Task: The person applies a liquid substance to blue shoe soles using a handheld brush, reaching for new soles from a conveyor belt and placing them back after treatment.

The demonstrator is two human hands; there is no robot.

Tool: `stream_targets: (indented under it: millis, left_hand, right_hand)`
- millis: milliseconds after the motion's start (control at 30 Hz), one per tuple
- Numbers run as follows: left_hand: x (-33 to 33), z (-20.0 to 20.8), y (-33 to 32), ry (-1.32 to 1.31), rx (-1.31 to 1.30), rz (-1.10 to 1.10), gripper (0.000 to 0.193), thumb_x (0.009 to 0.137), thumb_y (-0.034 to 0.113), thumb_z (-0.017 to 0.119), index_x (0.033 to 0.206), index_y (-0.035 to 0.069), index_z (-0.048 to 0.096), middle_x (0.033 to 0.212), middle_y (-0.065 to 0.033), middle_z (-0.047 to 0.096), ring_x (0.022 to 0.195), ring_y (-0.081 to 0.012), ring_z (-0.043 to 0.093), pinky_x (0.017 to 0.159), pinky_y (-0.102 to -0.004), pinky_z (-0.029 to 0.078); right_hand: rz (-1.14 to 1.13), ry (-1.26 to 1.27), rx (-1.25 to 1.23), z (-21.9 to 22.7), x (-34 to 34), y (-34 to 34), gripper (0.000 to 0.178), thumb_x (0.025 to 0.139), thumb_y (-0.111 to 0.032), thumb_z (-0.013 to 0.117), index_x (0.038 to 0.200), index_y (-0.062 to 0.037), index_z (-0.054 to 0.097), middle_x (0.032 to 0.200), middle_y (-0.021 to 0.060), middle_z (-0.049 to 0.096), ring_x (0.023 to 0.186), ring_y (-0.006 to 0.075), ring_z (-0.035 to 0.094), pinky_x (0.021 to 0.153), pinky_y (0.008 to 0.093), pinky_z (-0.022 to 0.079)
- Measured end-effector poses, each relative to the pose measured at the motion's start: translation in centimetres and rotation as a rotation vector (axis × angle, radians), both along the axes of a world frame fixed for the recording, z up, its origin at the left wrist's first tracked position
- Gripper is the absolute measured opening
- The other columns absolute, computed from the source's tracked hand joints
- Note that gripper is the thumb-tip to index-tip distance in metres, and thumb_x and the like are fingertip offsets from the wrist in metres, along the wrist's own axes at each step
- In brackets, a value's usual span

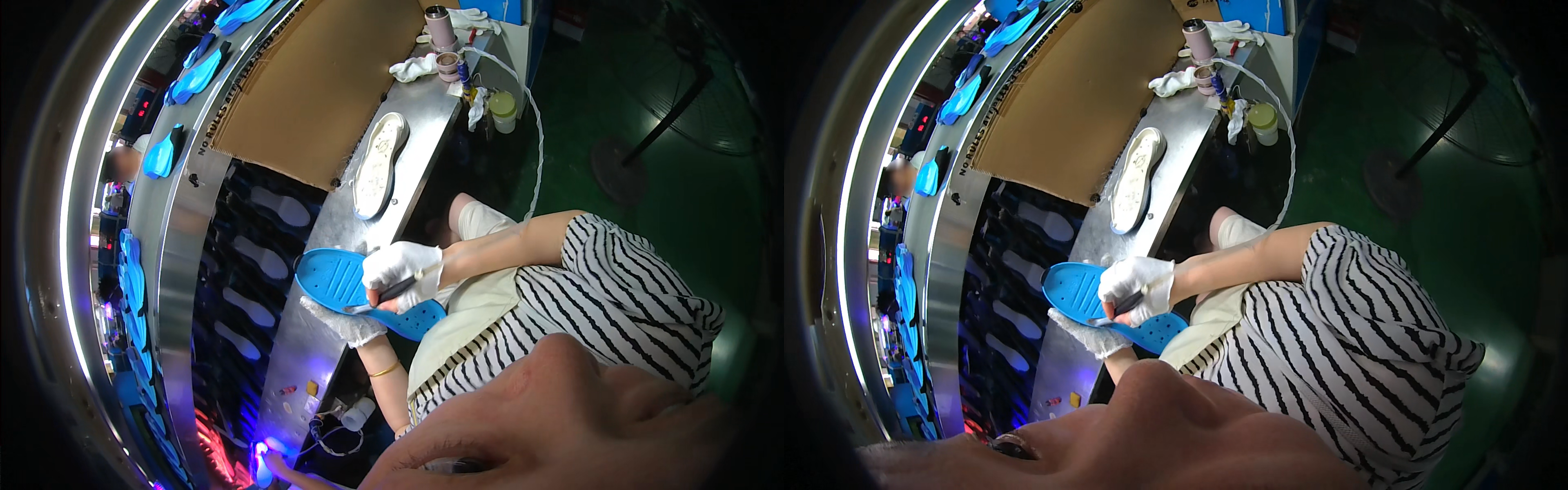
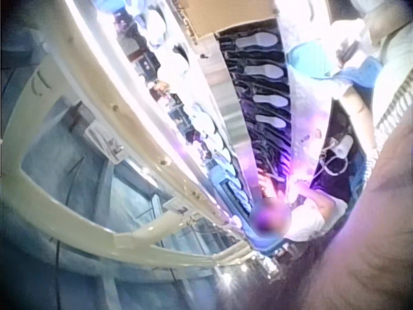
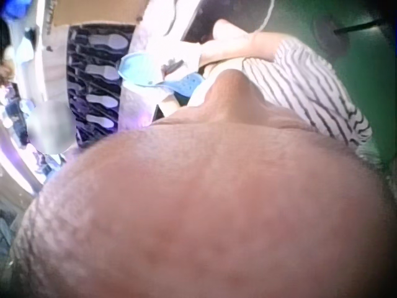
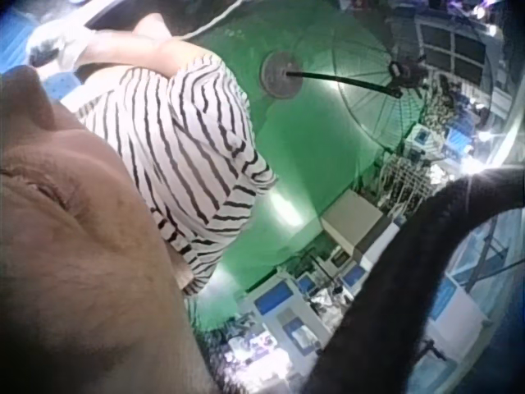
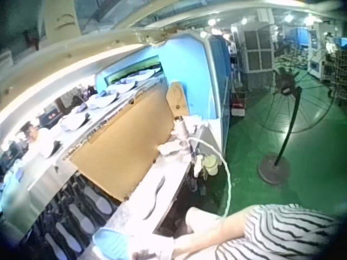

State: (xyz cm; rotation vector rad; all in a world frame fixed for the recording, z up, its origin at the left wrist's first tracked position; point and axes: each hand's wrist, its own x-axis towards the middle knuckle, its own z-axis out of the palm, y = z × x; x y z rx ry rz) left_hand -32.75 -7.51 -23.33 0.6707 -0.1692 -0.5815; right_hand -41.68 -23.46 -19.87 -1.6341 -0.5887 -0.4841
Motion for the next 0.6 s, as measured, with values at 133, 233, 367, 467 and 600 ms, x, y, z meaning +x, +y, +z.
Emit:
stream_targets:
  millis: [133, 233, 367, 467, 600]
  left_hand:
    - [-3.5, -1.5, 0.8, 0.000, 0.222, 0.026, 0.085, 0.086, 0.075, 0.036, 0.137, 0.007, 0.041, 0.128, -0.0129, 0.054, 0.112, -0.0267, 0.056, 0.097, -0.0431, 0.047]
    - [-3.9, -3.4, 0.4, 0.047, 0.308, -0.112, 0.086, 0.085, 0.074, 0.039, 0.141, 0.008, 0.037, 0.130, -0.0130, 0.053, 0.114, -0.0275, 0.054, 0.099, -0.0429, 0.046]
    - [-2.3, -3.1, -0.1, 0.172, 0.164, -0.143, 0.095, 0.081, 0.078, 0.039, 0.146, 0.009, 0.026, 0.136, -0.0139, 0.048, 0.118, -0.0306, 0.052, 0.101, -0.0444, 0.044]
    - [-1.2, -1.7, -0.7, 0.062, 0.124, -0.078, 0.100, 0.076, 0.082, 0.038, 0.146, 0.011, 0.025, 0.136, -0.0149, 0.047, 0.118, -0.0330, 0.051, 0.102, -0.0468, 0.043]
    - [0.8, -2.6, -1.7, 0.003, -0.001, 0.039, 0.101, 0.075, 0.084, 0.038, 0.146, 0.013, 0.025, 0.138, -0.0150, 0.045, 0.121, -0.0334, 0.048, 0.103, -0.0486, 0.042]
  right_hand:
    - [0.020, 0.559, 0.270, -1.4, -1.1, -2.1, 0.011, 0.077, -0.008, 0.071, 0.084, -0.0021, 0.066, 0.075, 0.0064, 0.065, 0.066, 0.0146, 0.063, 0.064, 0.0281, 0.051]
    - [-0.163, 0.402, 0.095, -1.9, -1.1, -2.9, 0.011, 0.079, -0.010, 0.072, 0.086, -0.0028, 0.068, 0.075, 0.0053, 0.066, 0.069, 0.0108, 0.063, 0.064, 0.0249, 0.050]
    - [-0.020, 0.248, 0.094, -1.1, -0.5, -2.3, 0.010, 0.081, -0.004, 0.071, 0.090, -0.0028, 0.067, 0.086, 0.0060, 0.067, 0.075, 0.0112, 0.063, 0.070, 0.0262, 0.051]
    - [-0.021, 0.419, 0.232, -0.1, 0.5, -2.8, 0.010, 0.082, -0.003, 0.071, 0.091, -0.0029, 0.066, 0.088, 0.0067, 0.067, 0.077, 0.0118, 0.063, 0.071, 0.0261, 0.052]
    - [0.002, 0.209, 0.001, 0.4, 2.0, -2.6, 0.013, 0.079, -0.002, 0.072, 0.090, -0.0016, 0.065, 0.086, 0.0088, 0.068, 0.077, 0.0155, 0.065, 0.072, 0.0276, 0.052]
